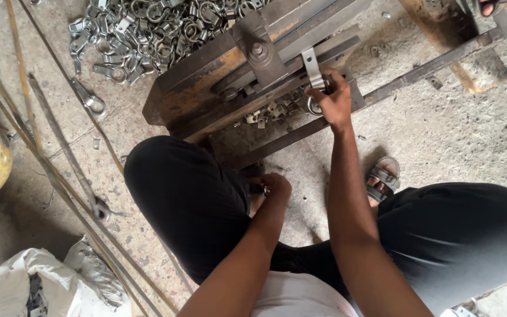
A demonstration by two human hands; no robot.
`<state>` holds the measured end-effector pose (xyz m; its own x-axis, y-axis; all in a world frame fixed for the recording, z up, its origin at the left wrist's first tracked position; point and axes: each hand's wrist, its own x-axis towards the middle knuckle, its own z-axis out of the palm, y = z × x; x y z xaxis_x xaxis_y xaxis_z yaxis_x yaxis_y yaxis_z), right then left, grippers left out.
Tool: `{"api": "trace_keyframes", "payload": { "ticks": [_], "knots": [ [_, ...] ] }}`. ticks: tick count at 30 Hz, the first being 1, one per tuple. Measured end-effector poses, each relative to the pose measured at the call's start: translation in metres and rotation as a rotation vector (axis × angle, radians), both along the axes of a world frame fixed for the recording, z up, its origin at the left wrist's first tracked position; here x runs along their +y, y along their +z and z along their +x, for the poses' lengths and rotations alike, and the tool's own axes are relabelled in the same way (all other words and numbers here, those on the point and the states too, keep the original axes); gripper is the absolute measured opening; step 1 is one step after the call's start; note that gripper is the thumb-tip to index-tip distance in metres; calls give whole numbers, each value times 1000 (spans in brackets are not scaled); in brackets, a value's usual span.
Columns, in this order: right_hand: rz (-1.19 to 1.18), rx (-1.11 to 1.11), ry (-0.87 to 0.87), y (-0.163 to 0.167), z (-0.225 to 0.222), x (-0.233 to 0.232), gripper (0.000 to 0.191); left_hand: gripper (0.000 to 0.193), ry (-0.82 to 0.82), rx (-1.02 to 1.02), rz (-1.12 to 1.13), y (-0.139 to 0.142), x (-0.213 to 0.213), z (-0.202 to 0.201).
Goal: The person sits on the floor and operates a manual metal press machine. They repeatedly place metal hooks into the press, pull a lever to stamp or shape the metal, and then remove the finished pieces, which accumulate in a pile on the floor.
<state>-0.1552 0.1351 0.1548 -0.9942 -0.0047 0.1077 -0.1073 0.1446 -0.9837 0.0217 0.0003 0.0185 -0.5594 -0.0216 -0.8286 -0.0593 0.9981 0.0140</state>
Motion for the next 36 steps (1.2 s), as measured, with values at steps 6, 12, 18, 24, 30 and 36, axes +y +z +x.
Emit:
{"api": "trace_keyframes", "payload": {
  "ticks": [6,12,18,24,30,36],
  "knots": [
    [49,-2,112,-8,0,-19,46,40,-22,-18,32,8,-3,-1],
    [200,-112,58,-5,2,-23,65,37,-37,-25,79,4,-1,-4],
    [131,-212,72,9,6,-23,71,34,-110,-68,201,28,21,-37],
    [247,-166,34,27,12,-32,70,40,73,277,391,75,8,-24],
    [457,36,-3,66,27,-47,63,49,495,234,530,55,-3,-42],
    [550,18,-170,30,28,-59,57,50,613,282,630,31,-1,-50]
  ]
}}
